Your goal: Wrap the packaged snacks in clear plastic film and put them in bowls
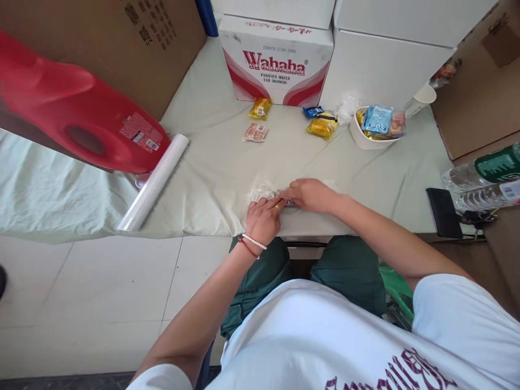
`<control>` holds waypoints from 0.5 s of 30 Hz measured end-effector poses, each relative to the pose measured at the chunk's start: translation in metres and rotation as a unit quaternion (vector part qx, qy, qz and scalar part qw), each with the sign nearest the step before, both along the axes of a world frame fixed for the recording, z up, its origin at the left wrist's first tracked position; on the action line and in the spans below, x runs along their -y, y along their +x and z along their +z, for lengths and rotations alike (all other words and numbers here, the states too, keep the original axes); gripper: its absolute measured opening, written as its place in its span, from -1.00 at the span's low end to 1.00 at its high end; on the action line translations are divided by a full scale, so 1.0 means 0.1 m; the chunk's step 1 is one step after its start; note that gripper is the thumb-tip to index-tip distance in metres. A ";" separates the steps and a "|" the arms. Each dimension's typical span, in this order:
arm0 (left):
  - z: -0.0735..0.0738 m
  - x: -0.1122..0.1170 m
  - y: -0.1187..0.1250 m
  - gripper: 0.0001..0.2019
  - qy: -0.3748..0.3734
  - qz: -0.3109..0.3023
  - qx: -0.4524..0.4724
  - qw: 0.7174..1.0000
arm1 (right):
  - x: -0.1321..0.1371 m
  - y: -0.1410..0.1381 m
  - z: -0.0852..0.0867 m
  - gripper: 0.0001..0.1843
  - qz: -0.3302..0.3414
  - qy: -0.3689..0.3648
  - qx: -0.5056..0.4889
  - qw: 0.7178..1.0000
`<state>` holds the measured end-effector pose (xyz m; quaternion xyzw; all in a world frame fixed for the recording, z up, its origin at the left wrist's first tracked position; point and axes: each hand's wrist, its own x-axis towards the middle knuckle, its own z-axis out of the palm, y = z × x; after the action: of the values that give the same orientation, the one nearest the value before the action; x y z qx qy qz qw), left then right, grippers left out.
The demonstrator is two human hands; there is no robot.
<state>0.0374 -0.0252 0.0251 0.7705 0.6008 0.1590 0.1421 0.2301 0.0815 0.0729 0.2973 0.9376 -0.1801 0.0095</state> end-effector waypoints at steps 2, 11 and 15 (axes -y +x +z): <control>-0.09 0.01 -0.07 -0.49 0.005 0.002 0.048 0.999 | 0.18 0.05 -0.07 -0.55 0.023 0.036 0.020 0.999; -0.41 -0.23 -0.58 -0.52 0.023 0.392 0.135 0.910 | 0.37 0.07 -0.27 -0.41 0.006 0.084 0.021 0.996; -0.36 -0.37 -0.35 -0.52 -0.022 0.369 0.072 0.926 | 0.41 0.06 -0.23 -0.43 0.002 0.100 0.041 0.994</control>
<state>0.0020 0.0117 -0.0109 0.4774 0.8341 0.2421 0.1330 0.2361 0.0405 0.0499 0.3016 0.9504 -0.0730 0.0190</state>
